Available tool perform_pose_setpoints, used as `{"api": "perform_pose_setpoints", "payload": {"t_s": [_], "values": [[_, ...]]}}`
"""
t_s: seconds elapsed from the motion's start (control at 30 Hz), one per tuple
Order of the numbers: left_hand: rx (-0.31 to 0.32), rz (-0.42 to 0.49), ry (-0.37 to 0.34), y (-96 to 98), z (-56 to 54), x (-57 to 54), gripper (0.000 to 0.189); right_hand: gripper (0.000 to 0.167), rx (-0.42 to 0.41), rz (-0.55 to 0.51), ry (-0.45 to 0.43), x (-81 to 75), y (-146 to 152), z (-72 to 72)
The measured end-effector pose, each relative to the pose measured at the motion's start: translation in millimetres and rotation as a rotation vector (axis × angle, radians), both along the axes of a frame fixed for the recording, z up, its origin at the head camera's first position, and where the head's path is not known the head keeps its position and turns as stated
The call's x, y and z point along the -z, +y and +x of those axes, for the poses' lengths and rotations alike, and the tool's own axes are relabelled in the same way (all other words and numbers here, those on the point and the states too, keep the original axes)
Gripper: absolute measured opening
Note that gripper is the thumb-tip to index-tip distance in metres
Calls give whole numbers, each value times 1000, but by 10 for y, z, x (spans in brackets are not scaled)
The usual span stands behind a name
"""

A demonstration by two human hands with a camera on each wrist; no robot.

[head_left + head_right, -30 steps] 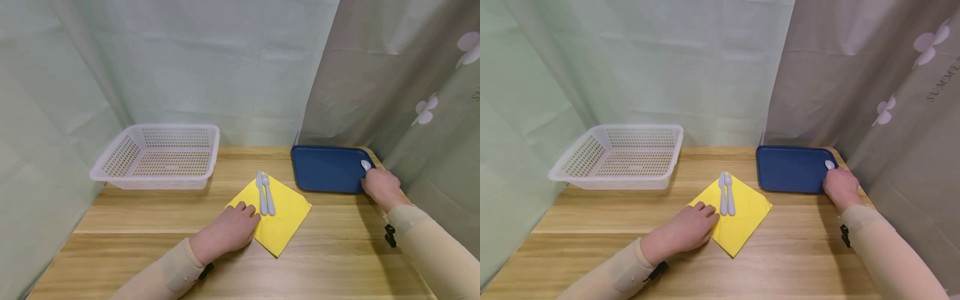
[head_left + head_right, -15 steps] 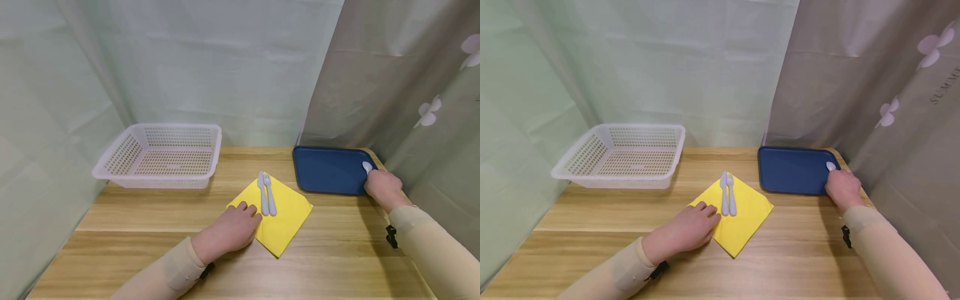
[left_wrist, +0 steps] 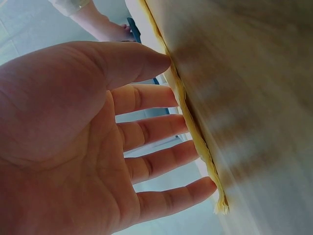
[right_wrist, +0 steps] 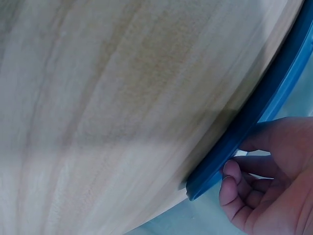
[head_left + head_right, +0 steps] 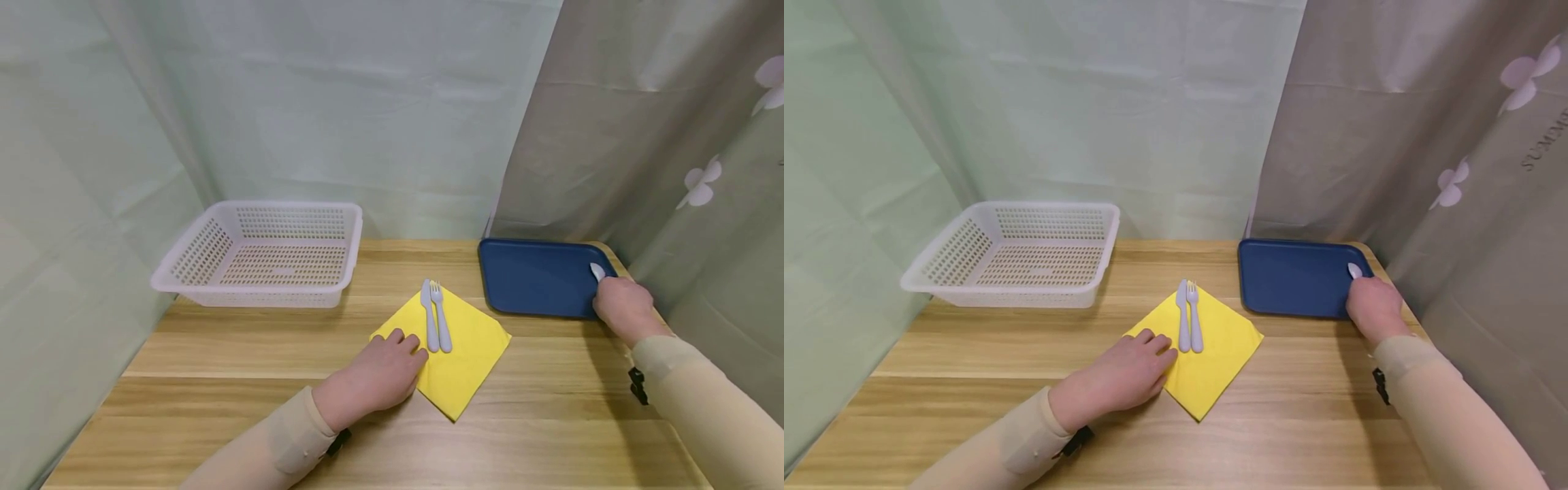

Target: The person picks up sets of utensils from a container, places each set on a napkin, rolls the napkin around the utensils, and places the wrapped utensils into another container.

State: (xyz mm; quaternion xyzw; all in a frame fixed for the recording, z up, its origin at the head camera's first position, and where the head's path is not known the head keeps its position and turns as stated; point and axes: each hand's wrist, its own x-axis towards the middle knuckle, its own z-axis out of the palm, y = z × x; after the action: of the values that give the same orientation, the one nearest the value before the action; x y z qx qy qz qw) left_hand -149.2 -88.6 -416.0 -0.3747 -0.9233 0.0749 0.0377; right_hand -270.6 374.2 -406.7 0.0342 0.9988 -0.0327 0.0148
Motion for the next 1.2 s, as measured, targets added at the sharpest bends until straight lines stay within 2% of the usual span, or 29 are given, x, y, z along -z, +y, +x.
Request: {"api": "perform_pose_setpoints", "payload": {"t_s": [0.23,0.47,1.2], "values": [[-3,-3,-3,-1,-1,0,17,30,-7,17,-33,-53,-36,-11],[-9,-1,-11,2,-1,0,18,29,-5,22,-46,-24,-9,-53],[-15,-12,-26,12,-14,14,17,28,-5,3,-27,-18,54,-62]]}}
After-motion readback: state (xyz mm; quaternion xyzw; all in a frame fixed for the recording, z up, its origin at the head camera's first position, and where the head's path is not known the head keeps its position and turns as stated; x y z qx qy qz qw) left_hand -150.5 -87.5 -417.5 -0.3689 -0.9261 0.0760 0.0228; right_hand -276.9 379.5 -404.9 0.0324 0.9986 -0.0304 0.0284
